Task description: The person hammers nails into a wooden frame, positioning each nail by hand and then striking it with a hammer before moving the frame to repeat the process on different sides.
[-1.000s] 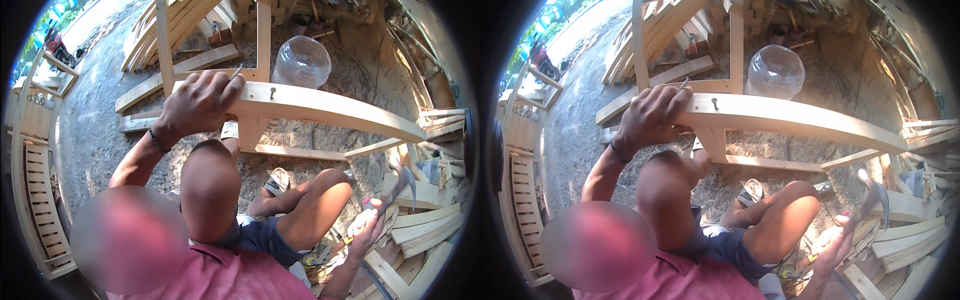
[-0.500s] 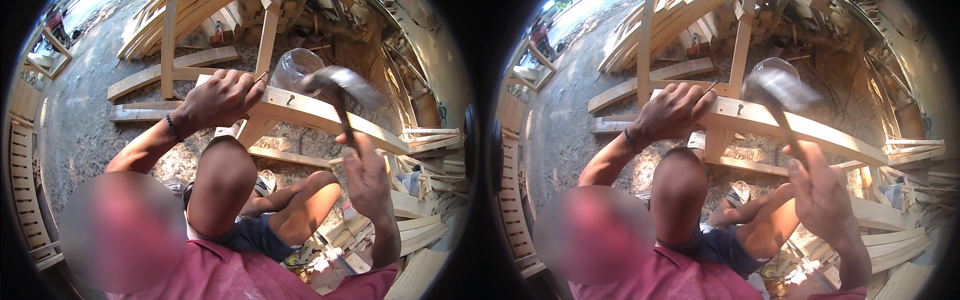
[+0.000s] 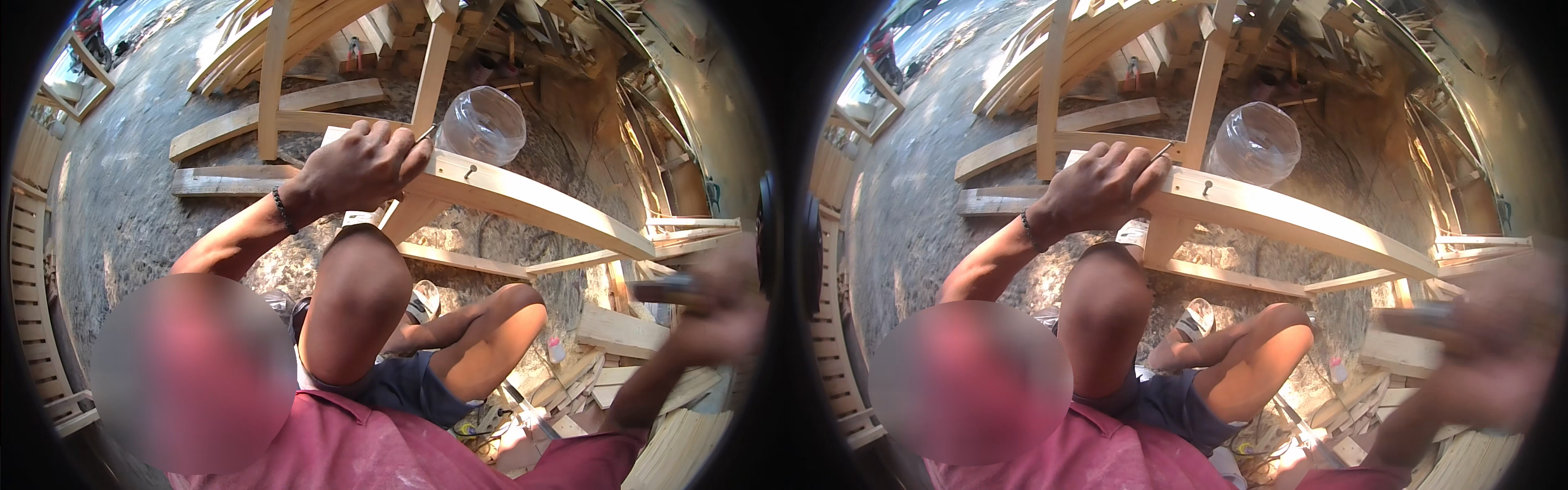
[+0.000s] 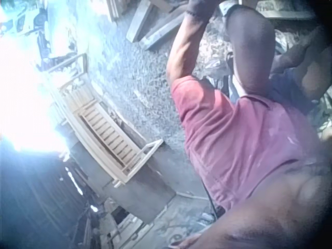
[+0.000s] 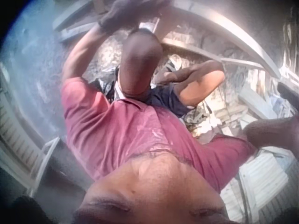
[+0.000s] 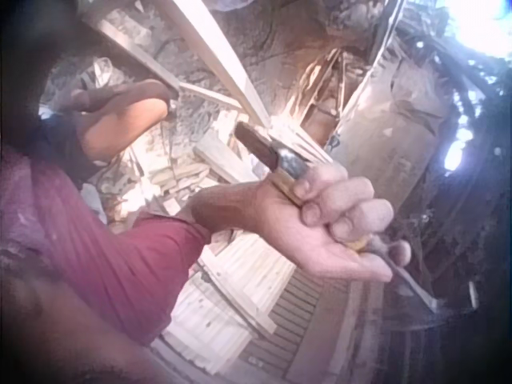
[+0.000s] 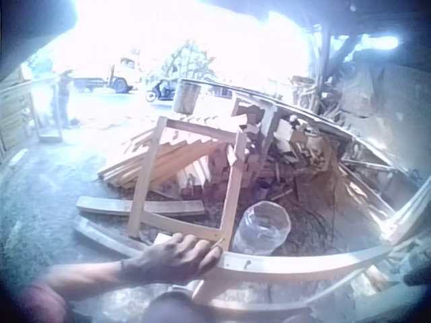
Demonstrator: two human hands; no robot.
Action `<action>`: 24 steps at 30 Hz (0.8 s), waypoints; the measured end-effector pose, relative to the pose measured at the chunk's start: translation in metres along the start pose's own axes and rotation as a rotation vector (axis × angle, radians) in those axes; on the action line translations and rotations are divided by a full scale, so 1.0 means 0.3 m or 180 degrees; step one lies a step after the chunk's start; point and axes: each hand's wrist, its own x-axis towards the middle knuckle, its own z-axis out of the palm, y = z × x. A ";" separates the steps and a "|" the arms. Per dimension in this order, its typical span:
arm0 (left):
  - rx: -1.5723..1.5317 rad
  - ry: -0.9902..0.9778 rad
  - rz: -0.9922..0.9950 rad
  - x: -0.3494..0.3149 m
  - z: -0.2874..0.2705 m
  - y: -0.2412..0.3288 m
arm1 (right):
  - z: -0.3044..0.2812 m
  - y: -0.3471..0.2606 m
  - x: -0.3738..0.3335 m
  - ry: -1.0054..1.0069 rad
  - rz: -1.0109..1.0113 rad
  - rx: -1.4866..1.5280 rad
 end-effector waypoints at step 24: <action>0.0072 0.0072 0.0027 0.000 -0.015 0.004 | -0.142 0.227 -0.212 0.1022 0.1986 -0.0057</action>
